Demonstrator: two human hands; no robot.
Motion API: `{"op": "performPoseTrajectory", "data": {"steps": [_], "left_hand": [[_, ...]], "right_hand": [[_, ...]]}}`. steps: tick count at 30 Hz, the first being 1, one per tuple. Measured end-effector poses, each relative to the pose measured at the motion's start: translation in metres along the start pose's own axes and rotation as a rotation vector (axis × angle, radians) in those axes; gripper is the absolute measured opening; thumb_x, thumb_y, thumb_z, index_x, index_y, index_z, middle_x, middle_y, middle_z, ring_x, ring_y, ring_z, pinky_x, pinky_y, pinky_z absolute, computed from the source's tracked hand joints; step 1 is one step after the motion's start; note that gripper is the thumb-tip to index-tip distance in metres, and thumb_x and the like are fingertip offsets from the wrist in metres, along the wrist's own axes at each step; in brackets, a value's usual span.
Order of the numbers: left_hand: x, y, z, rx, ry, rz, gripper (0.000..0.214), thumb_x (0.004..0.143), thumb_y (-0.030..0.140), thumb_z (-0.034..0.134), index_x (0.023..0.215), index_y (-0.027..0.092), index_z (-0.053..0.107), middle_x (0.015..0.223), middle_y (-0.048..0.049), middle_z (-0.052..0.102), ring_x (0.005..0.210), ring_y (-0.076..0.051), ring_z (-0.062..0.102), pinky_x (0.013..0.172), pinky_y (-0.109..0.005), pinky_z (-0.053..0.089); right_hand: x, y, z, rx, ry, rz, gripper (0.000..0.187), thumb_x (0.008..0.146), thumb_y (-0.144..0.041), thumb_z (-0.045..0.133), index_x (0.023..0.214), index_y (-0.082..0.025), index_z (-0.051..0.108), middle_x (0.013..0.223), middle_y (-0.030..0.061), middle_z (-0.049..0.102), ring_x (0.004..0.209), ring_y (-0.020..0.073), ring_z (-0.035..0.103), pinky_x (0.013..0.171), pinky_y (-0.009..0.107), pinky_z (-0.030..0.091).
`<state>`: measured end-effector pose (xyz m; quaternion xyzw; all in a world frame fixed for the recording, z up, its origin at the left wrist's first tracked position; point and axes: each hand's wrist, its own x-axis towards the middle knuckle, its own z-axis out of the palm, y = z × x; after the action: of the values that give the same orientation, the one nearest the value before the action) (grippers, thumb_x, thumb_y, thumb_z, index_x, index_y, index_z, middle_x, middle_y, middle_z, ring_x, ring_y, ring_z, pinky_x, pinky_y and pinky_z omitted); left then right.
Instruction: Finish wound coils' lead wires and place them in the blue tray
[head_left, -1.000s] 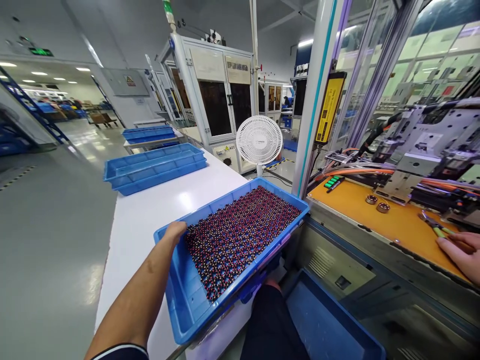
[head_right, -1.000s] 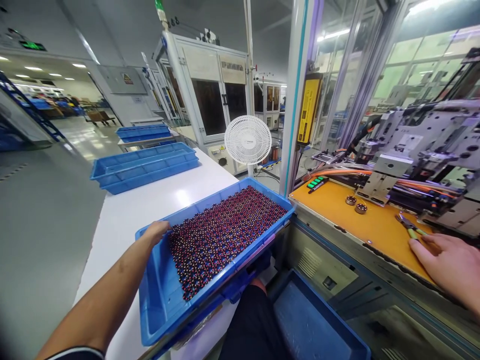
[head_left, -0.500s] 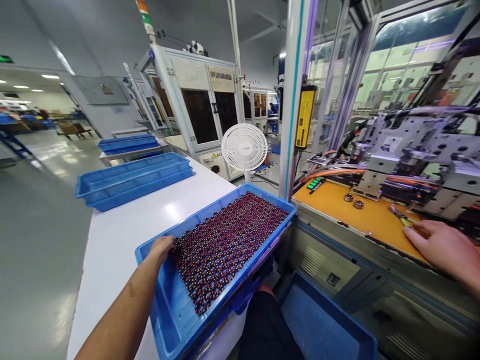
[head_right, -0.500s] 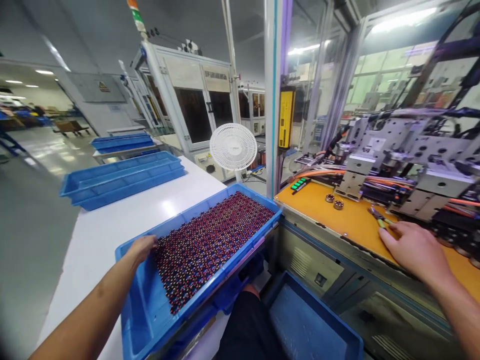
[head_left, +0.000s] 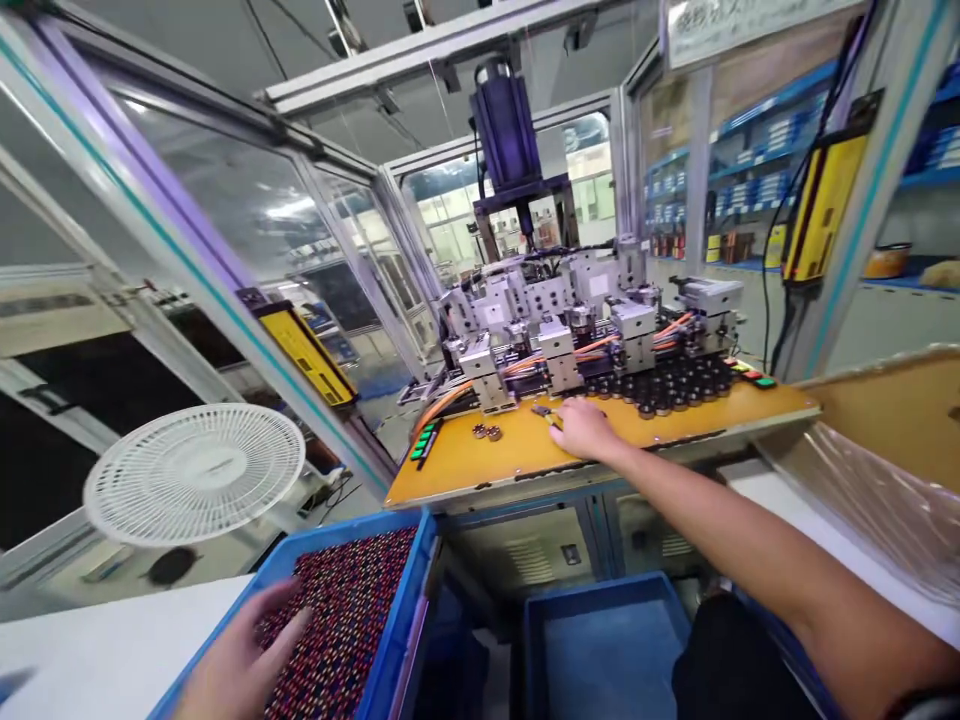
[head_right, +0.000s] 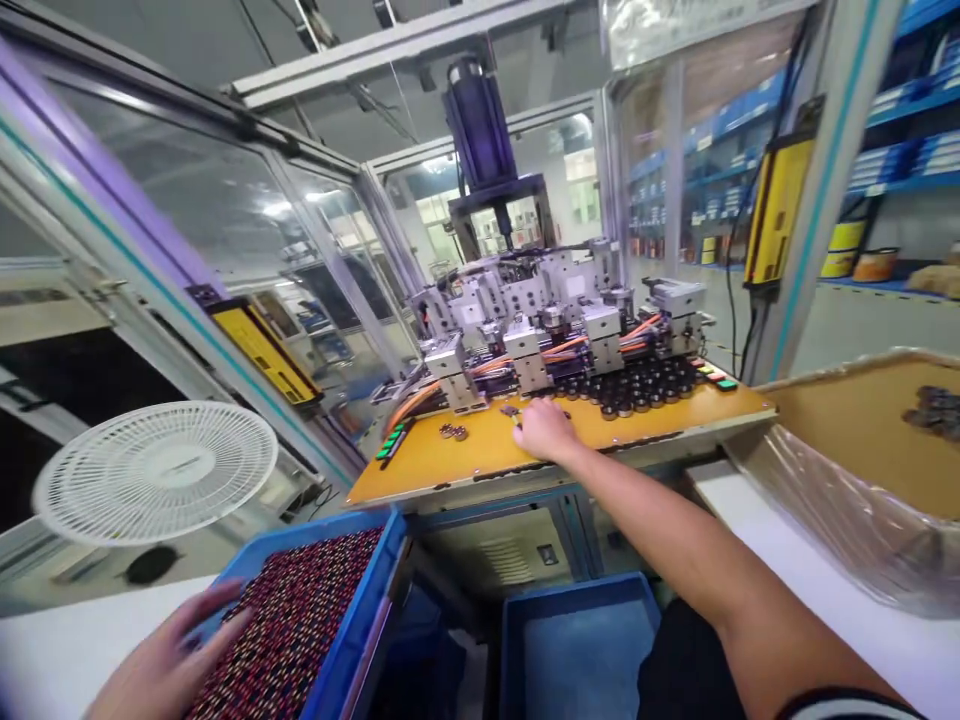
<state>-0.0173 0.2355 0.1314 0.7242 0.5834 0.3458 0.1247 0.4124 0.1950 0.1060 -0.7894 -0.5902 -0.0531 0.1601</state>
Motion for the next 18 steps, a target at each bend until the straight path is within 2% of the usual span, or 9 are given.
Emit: {"op": "performPoseTrajectory", "data": {"steps": [1,2,4,7,9,11,13,16,18], "left_hand": [[0.01,0.015,0.02,-0.045,-0.091,0.021,0.035,0.068,0.055,0.077,0.085,0.026,0.066,0.088,-0.0036,0.077,0.089,-0.033,0.073,0.084,-0.048,0.06],[0.021,0.031,0.042,-0.079,-0.138,0.054,0.038,0.067,0.051,0.079,0.093,0.025,0.068,0.095,-0.0044,0.077,0.095,-0.031,0.072,0.091,-0.046,0.057],[0.046,0.067,0.091,-0.138,-0.201,0.081,0.038,0.075,0.042,0.078,0.104,0.02,0.068,0.101,-0.0072,0.076,0.101,-0.027,0.07,0.097,-0.044,0.054],[0.083,0.117,0.153,-0.233,-0.269,0.054,0.035,0.092,0.036,0.065,0.12,0.016,0.062,0.115,-0.0091,0.069,0.101,-0.023,0.068,0.09,-0.046,0.056],[0.099,0.138,0.177,-0.312,-0.296,0.024,0.035,0.094,0.034,0.062,0.124,0.016,0.06,0.122,-0.0097,0.066,0.103,-0.023,0.067,0.087,-0.045,0.058],[0.106,0.148,0.186,-0.392,-0.308,-0.008,0.036,0.094,0.034,0.063,0.125,0.017,0.06,0.123,-0.0098,0.065,0.103,-0.023,0.067,0.086,-0.044,0.058],[0.107,0.147,0.183,-0.459,-0.291,-0.05,0.035,0.094,0.034,0.063,0.125,0.017,0.06,0.123,-0.0097,0.065,0.102,-0.023,0.067,0.086,-0.044,0.058],[0.095,0.131,0.164,-0.553,-0.195,-0.136,0.033,0.094,0.033,0.063,0.123,0.016,0.06,0.121,-0.0093,0.065,0.101,-0.022,0.066,0.085,-0.043,0.058],[0.077,0.117,0.146,-0.639,-0.119,-0.188,0.036,0.091,0.029,0.066,0.123,0.016,0.058,0.113,-0.0083,0.067,0.092,-0.02,0.068,0.081,-0.04,0.059]], "right_hand": [[-0.002,0.0,-0.001,0.0,0.0,-0.005,0.03,0.099,-0.038,0.06,0.117,-0.014,0.063,0.123,0.0101,0.062,0.114,0.0226,0.06,0.1,0.045,0.051],[-0.003,-0.001,-0.002,-0.002,0.001,-0.011,0.03,0.099,-0.038,0.06,0.118,-0.014,0.063,0.124,0.01,0.062,0.114,0.0226,0.06,0.1,0.045,0.051],[-0.004,0.0,-0.003,-0.01,0.005,-0.022,0.03,0.099,-0.038,0.06,0.118,-0.015,0.063,0.124,0.0098,0.062,0.113,0.0225,0.06,0.099,0.045,0.052],[-0.004,0.001,-0.004,-0.027,0.015,-0.035,0.03,0.099,-0.037,0.06,0.119,-0.015,0.062,0.123,0.0095,0.062,0.112,0.0224,0.061,0.098,0.045,0.053],[-0.002,0.002,-0.005,-0.038,0.022,-0.046,0.03,0.099,-0.037,0.06,0.118,-0.015,0.062,0.122,0.0093,0.062,0.112,0.0222,0.061,0.097,0.045,0.053],[-0.001,0.004,-0.004,-0.041,0.027,-0.067,0.03,0.099,-0.037,0.06,0.118,-0.014,0.062,0.121,0.0091,0.062,0.111,0.022,0.062,0.097,0.044,0.053],[0.0,0.006,-0.004,-0.029,0.025,-0.105,0.029,0.099,-0.037,0.06,0.117,-0.014,0.063,0.12,0.0088,0.063,0.11,0.0215,0.062,0.096,0.044,0.054],[0.0,0.007,-0.002,0.021,0.017,-0.179,0.028,0.098,-0.037,0.061,0.115,-0.014,0.063,0.118,0.0084,0.063,0.108,0.021,0.062,0.095,0.043,0.054],[0.0,0.008,-0.001,0.066,0.018,-0.212,0.028,0.098,-0.037,0.061,0.115,-0.014,0.063,0.118,0.0083,0.064,0.108,0.0209,0.063,0.095,0.043,0.054]]}}
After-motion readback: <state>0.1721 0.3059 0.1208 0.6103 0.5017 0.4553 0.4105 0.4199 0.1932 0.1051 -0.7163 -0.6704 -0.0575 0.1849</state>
